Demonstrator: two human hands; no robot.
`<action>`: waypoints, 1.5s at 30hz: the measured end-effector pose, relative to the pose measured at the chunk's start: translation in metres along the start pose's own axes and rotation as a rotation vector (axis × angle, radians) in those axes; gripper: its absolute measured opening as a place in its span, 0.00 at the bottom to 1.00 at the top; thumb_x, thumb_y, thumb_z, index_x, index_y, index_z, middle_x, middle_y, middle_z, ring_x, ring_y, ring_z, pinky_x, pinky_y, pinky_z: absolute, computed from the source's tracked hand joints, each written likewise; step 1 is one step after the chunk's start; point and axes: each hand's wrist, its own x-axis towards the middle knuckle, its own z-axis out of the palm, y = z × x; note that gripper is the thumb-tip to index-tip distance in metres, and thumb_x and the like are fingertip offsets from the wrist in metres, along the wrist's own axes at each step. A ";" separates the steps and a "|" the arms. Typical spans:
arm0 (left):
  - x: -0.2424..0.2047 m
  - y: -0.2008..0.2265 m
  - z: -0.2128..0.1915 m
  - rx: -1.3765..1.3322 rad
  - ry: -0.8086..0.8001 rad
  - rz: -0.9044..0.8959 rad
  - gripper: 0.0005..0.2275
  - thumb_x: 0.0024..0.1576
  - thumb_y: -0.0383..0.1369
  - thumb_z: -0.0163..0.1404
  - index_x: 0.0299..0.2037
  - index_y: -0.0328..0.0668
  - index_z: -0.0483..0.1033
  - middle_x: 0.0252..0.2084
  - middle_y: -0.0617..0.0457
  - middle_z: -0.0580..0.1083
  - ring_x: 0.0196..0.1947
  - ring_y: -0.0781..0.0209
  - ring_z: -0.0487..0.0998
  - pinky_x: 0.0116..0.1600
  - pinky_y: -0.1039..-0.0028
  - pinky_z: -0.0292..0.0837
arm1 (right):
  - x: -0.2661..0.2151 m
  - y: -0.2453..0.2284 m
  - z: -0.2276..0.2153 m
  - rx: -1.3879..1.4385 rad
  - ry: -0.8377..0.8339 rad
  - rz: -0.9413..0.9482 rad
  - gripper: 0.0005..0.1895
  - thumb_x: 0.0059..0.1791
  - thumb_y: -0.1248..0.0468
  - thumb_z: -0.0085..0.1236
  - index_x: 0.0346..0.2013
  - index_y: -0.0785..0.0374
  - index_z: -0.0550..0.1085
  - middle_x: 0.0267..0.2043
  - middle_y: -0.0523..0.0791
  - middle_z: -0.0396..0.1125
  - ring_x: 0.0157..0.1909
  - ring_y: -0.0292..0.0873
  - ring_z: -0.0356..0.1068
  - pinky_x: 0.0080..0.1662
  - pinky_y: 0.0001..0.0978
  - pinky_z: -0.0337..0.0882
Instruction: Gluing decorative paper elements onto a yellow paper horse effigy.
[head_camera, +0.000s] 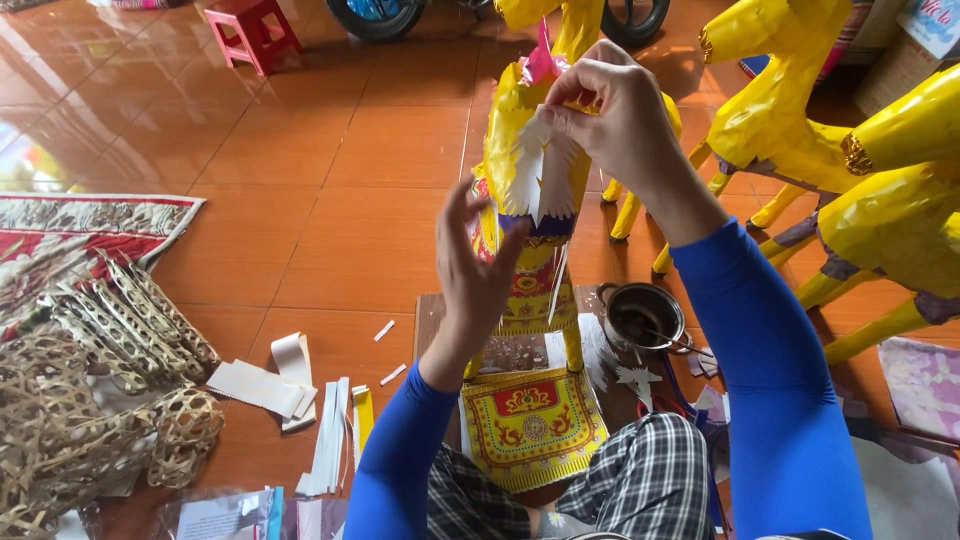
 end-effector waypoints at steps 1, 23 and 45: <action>0.010 -0.003 0.003 0.000 -0.001 0.003 0.34 0.59 0.31 0.64 0.72 0.43 0.57 0.56 0.41 0.75 0.57 0.50 0.78 0.63 0.61 0.74 | 0.002 0.000 -0.001 -0.001 0.003 -0.001 0.08 0.51 0.69 0.72 0.35 0.67 0.78 0.38 0.41 0.64 0.43 0.36 0.65 0.48 0.29 0.70; 0.048 -0.015 0.027 -0.212 -0.200 -0.101 0.41 0.56 0.34 0.65 0.74 0.36 0.48 0.69 0.35 0.62 0.70 0.42 0.67 0.69 0.57 0.70 | 0.013 0.022 0.004 -0.074 0.101 -0.079 0.43 0.45 0.66 0.81 0.69 0.58 0.64 0.68 0.49 0.57 0.74 0.50 0.56 0.75 0.42 0.57; 0.080 -0.026 0.050 -0.145 -0.126 -0.096 0.37 0.66 0.49 0.50 0.77 0.38 0.45 0.77 0.29 0.54 0.74 0.31 0.60 0.73 0.51 0.63 | -0.063 0.023 0.068 0.332 0.323 0.253 0.41 0.64 0.43 0.41 0.81 0.61 0.38 0.84 0.57 0.40 0.84 0.55 0.43 0.78 0.48 0.53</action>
